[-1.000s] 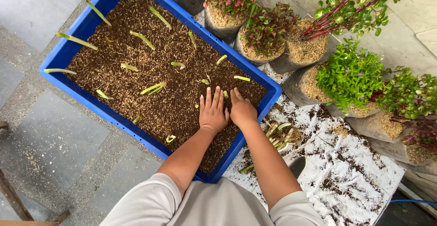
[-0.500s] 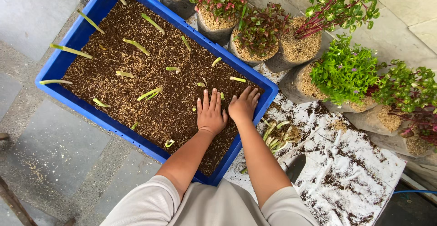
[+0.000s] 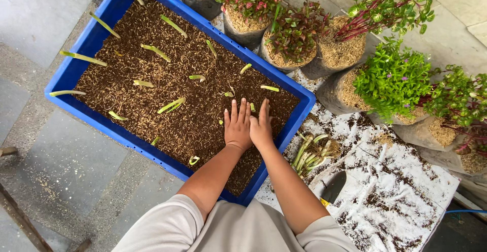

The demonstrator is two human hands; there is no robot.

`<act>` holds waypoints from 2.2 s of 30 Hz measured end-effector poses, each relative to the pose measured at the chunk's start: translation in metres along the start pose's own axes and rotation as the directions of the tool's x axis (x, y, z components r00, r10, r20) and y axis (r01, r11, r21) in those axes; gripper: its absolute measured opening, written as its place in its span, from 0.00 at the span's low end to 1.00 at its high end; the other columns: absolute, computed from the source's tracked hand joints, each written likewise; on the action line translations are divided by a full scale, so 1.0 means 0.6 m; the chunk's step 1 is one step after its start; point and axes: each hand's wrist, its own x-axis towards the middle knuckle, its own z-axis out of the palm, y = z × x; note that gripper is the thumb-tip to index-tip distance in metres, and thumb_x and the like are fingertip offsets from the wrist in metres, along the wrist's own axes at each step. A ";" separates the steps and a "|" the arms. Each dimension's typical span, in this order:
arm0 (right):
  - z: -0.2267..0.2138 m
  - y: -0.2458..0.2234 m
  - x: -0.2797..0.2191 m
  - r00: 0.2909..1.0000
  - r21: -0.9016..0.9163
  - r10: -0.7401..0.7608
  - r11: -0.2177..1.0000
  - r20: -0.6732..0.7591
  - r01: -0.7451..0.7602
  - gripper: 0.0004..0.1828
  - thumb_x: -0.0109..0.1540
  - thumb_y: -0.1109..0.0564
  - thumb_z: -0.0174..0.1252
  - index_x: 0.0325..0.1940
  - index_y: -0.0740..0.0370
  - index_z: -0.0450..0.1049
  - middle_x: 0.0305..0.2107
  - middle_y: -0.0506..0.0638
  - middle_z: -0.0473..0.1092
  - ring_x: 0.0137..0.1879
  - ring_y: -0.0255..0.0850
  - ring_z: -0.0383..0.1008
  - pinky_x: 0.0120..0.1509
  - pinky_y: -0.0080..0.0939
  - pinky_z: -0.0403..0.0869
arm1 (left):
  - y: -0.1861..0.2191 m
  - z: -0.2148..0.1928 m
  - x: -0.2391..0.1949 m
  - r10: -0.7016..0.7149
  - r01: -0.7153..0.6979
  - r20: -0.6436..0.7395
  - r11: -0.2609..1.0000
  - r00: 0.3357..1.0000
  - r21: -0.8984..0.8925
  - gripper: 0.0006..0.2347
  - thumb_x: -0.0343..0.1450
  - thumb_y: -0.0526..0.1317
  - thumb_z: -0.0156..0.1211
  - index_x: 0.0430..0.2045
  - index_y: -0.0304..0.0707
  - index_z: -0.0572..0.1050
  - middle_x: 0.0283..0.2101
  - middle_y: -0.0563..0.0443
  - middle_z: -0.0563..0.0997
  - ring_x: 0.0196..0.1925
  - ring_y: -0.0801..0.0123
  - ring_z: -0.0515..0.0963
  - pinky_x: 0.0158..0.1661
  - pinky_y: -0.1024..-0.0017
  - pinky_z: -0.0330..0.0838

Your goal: The person plants green onion stalks into a large blue bin filled with soil by hand.

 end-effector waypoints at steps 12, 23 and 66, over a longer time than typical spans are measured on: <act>-0.013 -0.023 -0.023 0.977 -0.560 0.179 0.824 0.113 -0.086 0.44 0.77 0.50 0.42 0.96 0.64 0.36 0.91 0.64 0.30 0.96 0.60 0.27 0.89 0.83 0.27 | -0.007 0.023 0.004 0.029 -0.028 -0.085 1.000 0.996 0.015 0.33 0.88 0.49 0.41 0.90 0.42 0.39 0.93 0.46 0.28 0.92 0.39 0.26 0.83 0.35 0.29; -0.062 -0.030 -0.012 0.968 -0.672 0.064 0.731 0.241 0.119 0.49 0.70 0.63 0.50 0.95 0.65 0.40 0.91 0.64 0.35 0.95 0.61 0.30 0.90 0.83 0.33 | -0.022 0.120 0.011 0.095 -0.179 -0.432 0.971 0.897 -0.157 0.30 0.85 0.51 0.45 0.86 0.45 0.54 0.90 0.38 0.49 0.92 0.34 0.38 0.83 0.30 0.29; -0.125 -0.003 0.070 0.899 -0.811 -0.138 0.390 0.417 0.436 0.51 0.70 0.71 0.50 0.96 0.42 0.49 0.92 0.34 0.41 0.78 0.58 0.68 0.77 0.57 0.76 | -0.014 0.038 -0.021 0.046 -0.054 -0.157 0.997 0.986 -0.049 0.33 0.87 0.55 0.35 0.89 0.38 0.44 0.92 0.39 0.43 0.93 0.44 0.35 0.84 0.41 0.29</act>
